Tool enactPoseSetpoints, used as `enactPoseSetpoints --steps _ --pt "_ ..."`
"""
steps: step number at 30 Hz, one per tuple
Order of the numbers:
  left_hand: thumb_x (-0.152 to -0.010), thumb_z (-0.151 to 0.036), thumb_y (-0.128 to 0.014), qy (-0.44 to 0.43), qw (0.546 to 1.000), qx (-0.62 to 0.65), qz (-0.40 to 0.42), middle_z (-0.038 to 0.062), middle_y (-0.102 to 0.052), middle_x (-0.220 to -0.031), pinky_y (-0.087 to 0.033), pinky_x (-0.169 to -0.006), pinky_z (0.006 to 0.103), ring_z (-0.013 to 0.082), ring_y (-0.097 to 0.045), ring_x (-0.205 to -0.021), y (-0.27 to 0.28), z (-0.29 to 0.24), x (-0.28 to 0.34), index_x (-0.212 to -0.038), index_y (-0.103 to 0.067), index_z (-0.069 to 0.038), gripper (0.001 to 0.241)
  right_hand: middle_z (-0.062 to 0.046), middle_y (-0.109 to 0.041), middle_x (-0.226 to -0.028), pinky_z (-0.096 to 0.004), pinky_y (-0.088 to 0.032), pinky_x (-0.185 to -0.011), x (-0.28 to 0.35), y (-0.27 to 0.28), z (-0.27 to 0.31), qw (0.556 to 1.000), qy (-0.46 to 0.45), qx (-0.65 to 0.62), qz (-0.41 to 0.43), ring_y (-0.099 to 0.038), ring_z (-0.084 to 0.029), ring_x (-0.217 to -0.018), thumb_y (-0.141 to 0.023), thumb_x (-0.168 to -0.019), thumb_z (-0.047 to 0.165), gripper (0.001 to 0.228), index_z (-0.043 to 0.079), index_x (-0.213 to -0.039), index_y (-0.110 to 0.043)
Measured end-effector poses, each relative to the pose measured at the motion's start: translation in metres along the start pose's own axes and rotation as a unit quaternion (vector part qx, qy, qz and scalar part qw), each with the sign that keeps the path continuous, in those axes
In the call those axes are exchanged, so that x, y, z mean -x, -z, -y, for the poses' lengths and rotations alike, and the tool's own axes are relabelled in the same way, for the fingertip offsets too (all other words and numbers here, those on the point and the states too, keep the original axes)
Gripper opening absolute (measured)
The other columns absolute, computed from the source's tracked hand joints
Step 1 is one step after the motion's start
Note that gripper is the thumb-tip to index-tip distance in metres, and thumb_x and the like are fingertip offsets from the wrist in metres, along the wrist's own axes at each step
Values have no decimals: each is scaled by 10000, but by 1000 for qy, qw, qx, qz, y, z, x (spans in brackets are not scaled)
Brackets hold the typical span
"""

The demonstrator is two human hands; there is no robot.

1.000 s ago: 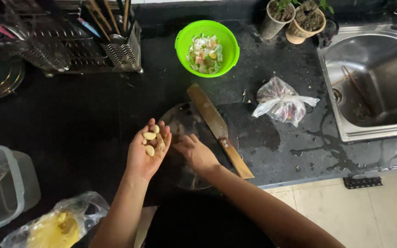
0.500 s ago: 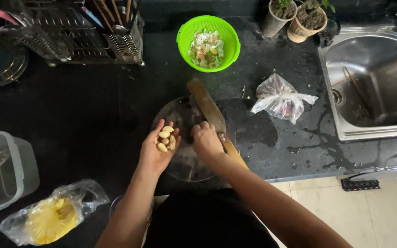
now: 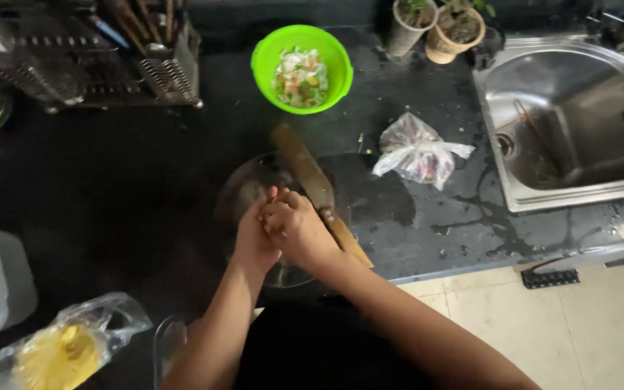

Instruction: Mincing peeled garlic and ginger on a wooden cutting board using a cleaver.

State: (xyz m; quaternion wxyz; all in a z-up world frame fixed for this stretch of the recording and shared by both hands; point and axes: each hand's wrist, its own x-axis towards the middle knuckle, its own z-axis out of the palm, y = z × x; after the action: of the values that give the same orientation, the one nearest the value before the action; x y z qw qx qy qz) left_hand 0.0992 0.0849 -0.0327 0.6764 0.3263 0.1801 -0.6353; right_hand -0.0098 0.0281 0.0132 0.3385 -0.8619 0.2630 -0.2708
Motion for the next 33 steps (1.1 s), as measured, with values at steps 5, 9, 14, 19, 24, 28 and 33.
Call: enactPoseSetpoints --steps 5,9,14,19,24,28,33 --pt "-1013 -261 -607 55 997 45 30 38 -696 -1349 -532 -1027 471 238 -685 -1153 -29 25 -21 -1238 -699 -184 254 -188 -648 -1113 -363 -610 -722 2 103 41 989 -66 -112 -68 -679 -383 -979 -728 -818 114 328 74 -1143 -723" --pt "-1017 -273 -576 134 990 12 31 57 -713 -1323 -570 -973 484 301 -689 -1163 -88 55 -17 -1205 -715 -181 251 -111 -716 -1116 -343 -604 -813 34 166 12 958 -154 -114 -213 -725 -290 -1025 -724 -865 82 256 120 -1115 -762" --pt "-999 -302 -595 196 979 -54 26 56 -713 -1313 -568 -951 463 302 -681 -1172 -154 121 -14 -1180 -710 -203 236 -72 -722 -1006 -281 -533 -816 123 226 -63 832 -348 -218 -374 -651 -144 -876 -672 -930 70 219 56 -1134 -750" --pt "-998 -257 -600 255 966 -46 23 72 -712 -1266 -548 -1007 413 293 -656 -1199 -202 230 -19 -1143 -709 -179 198 -65 -721 -974 -297 -571 -744 220 303 -102 674 -436 -272 -531 -632 -146 -804 -658 -913 51 229 1 -1120 -744" --pt "-990 -219 -600 283 958 -25 29 107 -713 -1265 -547 -1043 435 319 -654 -1206 -242 371 -39 -1138 -711 -149 198 -95 -732 -927 -314 -553 -751 330 380 -144 617 -468 -265 -575 -632 -160 -765 -713 -927 247 232 18 -965 -720" --pt "-1014 -202 -581 293 954 5 64 132 -727 -1214 -554 -1043 426 315 -668 -1172 -295 472 -55 -1110 -729 -125 192 -177 -734 -1070 -335 -540 -793 394 460 -174 591 -472 -297 -582 -636 -212 -823 -645 -948 88 218 -22 -1121 -720" --pt "-1011 -173 -579 292 951 45 86 144 -721 -1199 -557 -1034 443 318 -673 -1146 -343 553 -75 -1093 -718 -95 180 -161 -732 -1068 -331 -539 -784 431 527 -251 603 -495 -295 -552 -633 -212 -821 -585 -959 84 277 -27 -1184 -701"
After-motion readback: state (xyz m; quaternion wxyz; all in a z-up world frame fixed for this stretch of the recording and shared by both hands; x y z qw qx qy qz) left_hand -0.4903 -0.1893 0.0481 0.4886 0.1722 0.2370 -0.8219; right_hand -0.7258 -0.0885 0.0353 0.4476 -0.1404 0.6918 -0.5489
